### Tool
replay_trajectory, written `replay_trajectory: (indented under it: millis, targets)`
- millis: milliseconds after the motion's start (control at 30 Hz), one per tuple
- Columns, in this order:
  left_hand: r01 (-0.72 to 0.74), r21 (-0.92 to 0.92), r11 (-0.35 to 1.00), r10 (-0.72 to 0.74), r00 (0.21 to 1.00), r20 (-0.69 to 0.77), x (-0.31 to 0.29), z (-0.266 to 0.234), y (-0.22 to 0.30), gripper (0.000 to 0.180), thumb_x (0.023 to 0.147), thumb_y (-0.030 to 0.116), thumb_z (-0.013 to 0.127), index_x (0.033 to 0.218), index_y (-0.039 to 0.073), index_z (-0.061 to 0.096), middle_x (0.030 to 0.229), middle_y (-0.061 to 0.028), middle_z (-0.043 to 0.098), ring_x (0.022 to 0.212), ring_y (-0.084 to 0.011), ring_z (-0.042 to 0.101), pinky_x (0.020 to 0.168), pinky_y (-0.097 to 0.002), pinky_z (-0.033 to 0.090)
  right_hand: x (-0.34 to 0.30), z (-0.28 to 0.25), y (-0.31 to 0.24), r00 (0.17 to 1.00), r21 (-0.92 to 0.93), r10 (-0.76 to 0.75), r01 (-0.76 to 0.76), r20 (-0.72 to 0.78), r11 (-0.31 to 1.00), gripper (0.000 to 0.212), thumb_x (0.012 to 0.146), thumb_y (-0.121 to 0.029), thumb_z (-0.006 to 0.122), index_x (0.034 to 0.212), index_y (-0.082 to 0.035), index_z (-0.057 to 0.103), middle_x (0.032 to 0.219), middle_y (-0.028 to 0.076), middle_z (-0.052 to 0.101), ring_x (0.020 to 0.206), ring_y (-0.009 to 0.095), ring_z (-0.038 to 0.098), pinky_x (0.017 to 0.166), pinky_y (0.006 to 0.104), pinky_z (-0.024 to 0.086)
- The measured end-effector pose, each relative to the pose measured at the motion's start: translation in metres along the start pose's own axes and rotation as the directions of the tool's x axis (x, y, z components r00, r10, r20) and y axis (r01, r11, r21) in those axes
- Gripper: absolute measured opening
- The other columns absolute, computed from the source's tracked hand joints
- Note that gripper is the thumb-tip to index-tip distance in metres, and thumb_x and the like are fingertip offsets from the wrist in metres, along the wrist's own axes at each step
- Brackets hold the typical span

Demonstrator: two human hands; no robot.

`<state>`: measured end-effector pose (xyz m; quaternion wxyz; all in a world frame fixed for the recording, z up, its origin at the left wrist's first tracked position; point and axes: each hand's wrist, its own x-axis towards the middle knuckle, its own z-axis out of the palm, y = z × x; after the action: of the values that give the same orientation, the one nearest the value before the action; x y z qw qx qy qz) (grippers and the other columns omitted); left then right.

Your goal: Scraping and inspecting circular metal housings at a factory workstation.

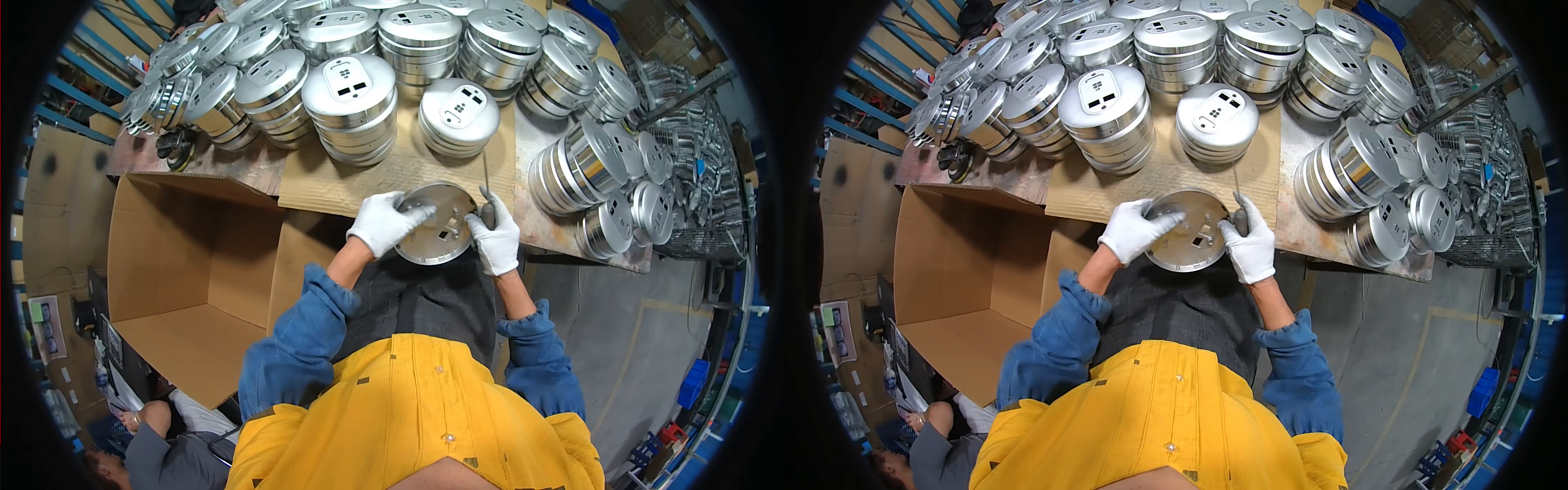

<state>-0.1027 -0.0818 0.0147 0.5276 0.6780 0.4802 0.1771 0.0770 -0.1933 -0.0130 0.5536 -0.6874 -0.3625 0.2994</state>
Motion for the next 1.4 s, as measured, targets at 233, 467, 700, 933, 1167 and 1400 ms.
replay_trajectory:
  millis: [233, 467, 700, 933, 1167, 1400]
  targets:
    - [0.001, 0.193, 0.981, 0.053, 0.96, -0.275, 0.011, -0.003, 0.019, 0.036, 0.075, 0.03, 0.073, 0.097, 0.001, 0.069, 0.085, -0.0155, 0.07, 0.077, -0.023, 0.069, 0.071, -0.0317, 0.052, -0.006, -0.012, -0.023, 0.979, 0.034, 0.191, -0.189, -0.064, 0.981, 0.05, 0.085, -0.008, 0.066, 0.132, -0.003, 0.049, 0.079, 0.0, 0.059, 0.061, 0.005, 0.052, 0.056, 0.0205, 0.046]
    - [0.066, 0.49, 0.869, 0.134, 0.923, -0.361, 0.014, -0.003, 0.029, 0.032, 0.076, 0.04, 0.069, 0.086, 0.01, 0.069, 0.082, -0.0136, 0.067, 0.077, -0.033, 0.065, 0.069, -0.0401, 0.051, -0.027, -0.03, -0.039, 0.926, -0.626, -0.165, 0.354, 0.34, 0.695, 0.052, 0.084, -0.009, 0.059, 0.134, -0.011, 0.045, 0.092, 0.016, 0.063, 0.08, 0.03, 0.063, 0.071, 0.0372, 0.05]
    - [-0.068, 0.561, 0.825, 0.285, 0.908, -0.308, 0.012, 0.006, 0.029, 0.025, 0.076, 0.034, 0.069, 0.089, 0.012, 0.068, 0.083, -0.0092, 0.067, 0.077, -0.0296, 0.065, 0.068, -0.0374, 0.051, -0.027, -0.018, -0.074, 0.839, -0.808, 0.134, 0.446, 0.527, 0.384, 0.037, 0.087, -0.019, 0.053, 0.123, -0.013, 0.051, 0.085, 0.014, 0.062, 0.072, 0.033, 0.063, 0.063, 0.0429, 0.05]
    - [-0.131, 0.595, 0.793, 0.379, 0.871, -0.312, 0.009, 0.012, 0.021, 0.018, 0.074, 0.027, 0.07, 0.085, 0.013, 0.068, 0.08, -0.0068, 0.066, 0.074, -0.0285, 0.065, 0.066, -0.0374, 0.052, -0.02, -0.005, -0.079, 0.819, -0.812, 0.192, 0.45, 0.542, 0.373, 0.03, 0.088, -0.026, 0.054, 0.113, -0.011, 0.057, 0.076, 0.018, 0.063, 0.071, 0.036, 0.063, 0.063, 0.0454, 0.049]
    - [-0.142, 0.593, 0.792, 0.406, 0.849, -0.339, 0.01, 0.013, 0.02, 0.015, 0.074, 0.026, 0.07, 0.082, 0.014, 0.068, 0.078, -0.0061, 0.066, 0.072, -0.0283, 0.065, 0.064, -0.0376, 0.052, -0.014, 0.001, -0.085, 0.81, -0.791, 0.206, 0.423, 0.548, 0.442, 0.025, 0.088, -0.025, 0.054, 0.105, -0.007, 0.059, 0.074, 0.02, 0.063, 0.072, 0.039, 0.062, 0.064, 0.0469, 0.048]
    - [-0.175, 0.562, 0.809, 0.427, 0.832, -0.355, 0.008, 0.011, 0.016, 0.014, 0.073, 0.023, 0.072, 0.083, 0.013, 0.069, 0.078, -0.0063, 0.066, 0.072, -0.0283, 0.065, 0.064, -0.0369, 0.052, 0.006, 0.008, -0.093, 0.742, -0.759, 0.277, 0.448, 0.61, 0.473, 0.02, 0.086, -0.021, 0.053, 0.093, -0.004, 0.061, 0.073, 0.022, 0.064, 0.07, 0.041, 0.062, 0.065, 0.048, 0.049]
